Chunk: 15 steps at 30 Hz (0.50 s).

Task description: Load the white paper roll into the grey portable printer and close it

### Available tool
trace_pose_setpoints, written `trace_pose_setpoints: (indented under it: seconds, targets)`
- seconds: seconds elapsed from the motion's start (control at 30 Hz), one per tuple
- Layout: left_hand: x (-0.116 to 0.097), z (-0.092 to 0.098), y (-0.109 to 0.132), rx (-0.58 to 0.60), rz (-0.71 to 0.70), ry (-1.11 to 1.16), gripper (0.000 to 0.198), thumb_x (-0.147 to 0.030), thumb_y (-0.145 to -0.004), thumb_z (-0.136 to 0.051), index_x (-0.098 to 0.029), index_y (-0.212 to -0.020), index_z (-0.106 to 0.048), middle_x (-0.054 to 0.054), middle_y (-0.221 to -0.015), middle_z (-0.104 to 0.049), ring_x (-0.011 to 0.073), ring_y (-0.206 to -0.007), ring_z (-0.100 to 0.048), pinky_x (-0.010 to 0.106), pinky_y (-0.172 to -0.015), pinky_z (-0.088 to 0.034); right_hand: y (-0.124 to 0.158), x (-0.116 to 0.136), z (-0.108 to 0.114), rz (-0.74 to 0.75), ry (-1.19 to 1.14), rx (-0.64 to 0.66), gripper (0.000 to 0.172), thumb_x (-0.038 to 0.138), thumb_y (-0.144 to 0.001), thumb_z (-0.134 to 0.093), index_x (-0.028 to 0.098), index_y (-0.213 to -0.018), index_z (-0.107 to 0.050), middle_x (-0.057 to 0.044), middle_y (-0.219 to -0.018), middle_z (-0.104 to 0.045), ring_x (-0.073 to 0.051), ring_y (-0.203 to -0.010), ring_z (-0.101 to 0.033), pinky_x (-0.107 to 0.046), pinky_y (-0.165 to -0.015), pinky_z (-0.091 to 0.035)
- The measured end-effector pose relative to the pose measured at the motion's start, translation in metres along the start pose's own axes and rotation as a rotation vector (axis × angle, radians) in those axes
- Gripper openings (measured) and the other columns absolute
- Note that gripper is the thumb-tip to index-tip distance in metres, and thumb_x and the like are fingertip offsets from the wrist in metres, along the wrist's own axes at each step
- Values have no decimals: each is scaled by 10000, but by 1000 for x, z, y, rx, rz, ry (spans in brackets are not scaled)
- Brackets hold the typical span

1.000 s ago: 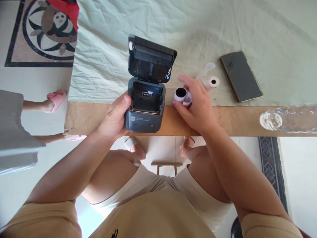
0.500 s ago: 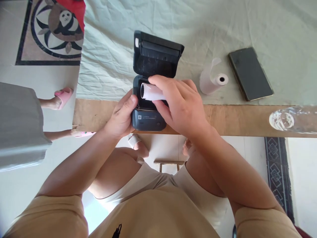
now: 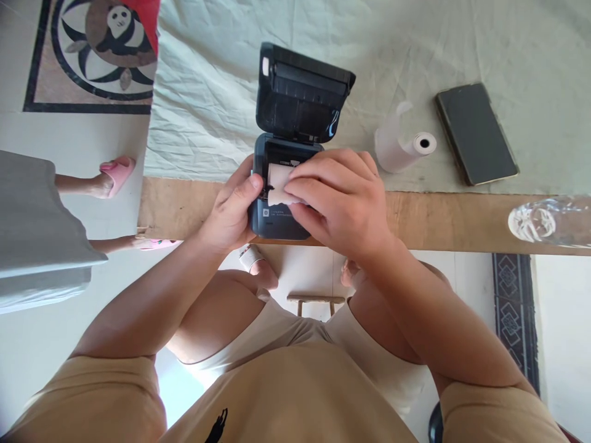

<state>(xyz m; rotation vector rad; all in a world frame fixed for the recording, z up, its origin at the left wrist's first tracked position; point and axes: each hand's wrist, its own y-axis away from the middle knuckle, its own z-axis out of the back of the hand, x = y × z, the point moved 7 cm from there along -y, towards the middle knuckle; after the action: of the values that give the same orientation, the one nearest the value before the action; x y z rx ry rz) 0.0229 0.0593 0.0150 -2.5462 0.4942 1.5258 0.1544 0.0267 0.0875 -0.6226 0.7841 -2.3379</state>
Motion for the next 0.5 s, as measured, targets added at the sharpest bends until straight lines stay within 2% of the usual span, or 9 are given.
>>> trace_pose_setpoints:
  seconds: [0.07,0.17,0.27,0.3,0.37,0.43,0.47,0.5]
  targets:
    - [-1,2,0,23,-28,-10,473,-448,-836,-765,-274,-1236,-582,16,-1156,-681,200,-1135,-660,297,-930,-555,3,4,-1,38,-41,3,40,281,-890,-644,302,-923,-647,42,-988,-765,-207,-954,-712,-402,-764,-521]
    - [1,3,-1,46,-40,-73,707,-390,-730,-856,-326,-1345,-512,12,-1273,-647,245,-1252,-618,344,-1022,-527,6,4,2,68,-132,-46,114,357,-883,-633,273,-958,-652,3,-953,-757,-227,-913,-701,-417,-771,-524]
    - [2,4,-1,54,-48,-125,729,-372,-740,-837,-325,-1377,-484,21,-1316,-625,262,-1235,-625,376,-1014,-534,7,-11,16,-46,-161,-184,141,328,-888,-580,285,-1012,-630,-41,-953,-706,-222,-926,-664,-420,-805,-543]
    - [2,4,-1,57,-50,-131,728,-363,-746,-829,-321,-1382,-478,23,-1316,-622,258,-1211,-633,372,-993,-542,8,-18,20,-115,-151,-229,153,335,-891,-569,290,-1031,-611,-63,-1024,-684,-234,-991,-651,-433,-832,-551]
    - [1,3,-1,67,-55,-134,744,-334,-738,-833,-312,-1387,-470,26,-1307,-619,241,-1160,-646,346,-946,-554,10,-33,24,-246,-166,-263,200,394,-907,-545,287,-1075,-556,-103,-1288,-599,-276,-1232,-581,-487,-955,-545]
    - [2,2,-2,84,-57,-132,773,-301,-721,-845,-299,-1392,-461,29,-1304,-613,226,-1127,-646,329,-932,-555,10,-42,19,-295,-242,-201,266,452,-916,-533,276,-1112,-492,-95,-1541,-424,-291,-1464,-412,-533,-1134,-462]
    - [2,2,-2,91,-57,-132,782,-285,-714,-851,-297,-1392,-461,29,-1304,-612,220,-1119,-644,327,-938,-554,9,-43,16,-288,-283,-169,280,459,-916,-535,273,-1114,-467,-85,-1589,-377,-282,-1519,-346,-539,-1206,-400]
    - [2,3,-3,95,-59,-134,779,-273,-711,-853,-300,-1387,-467,26,-1296,-613,212,-1107,-641,324,-943,-552,8,-43,14,-267,-318,-158,276,460,-919,-532,275,-1106,-450,-82,-1573,-405,-269,-1531,-335,-534,-1241,-362]
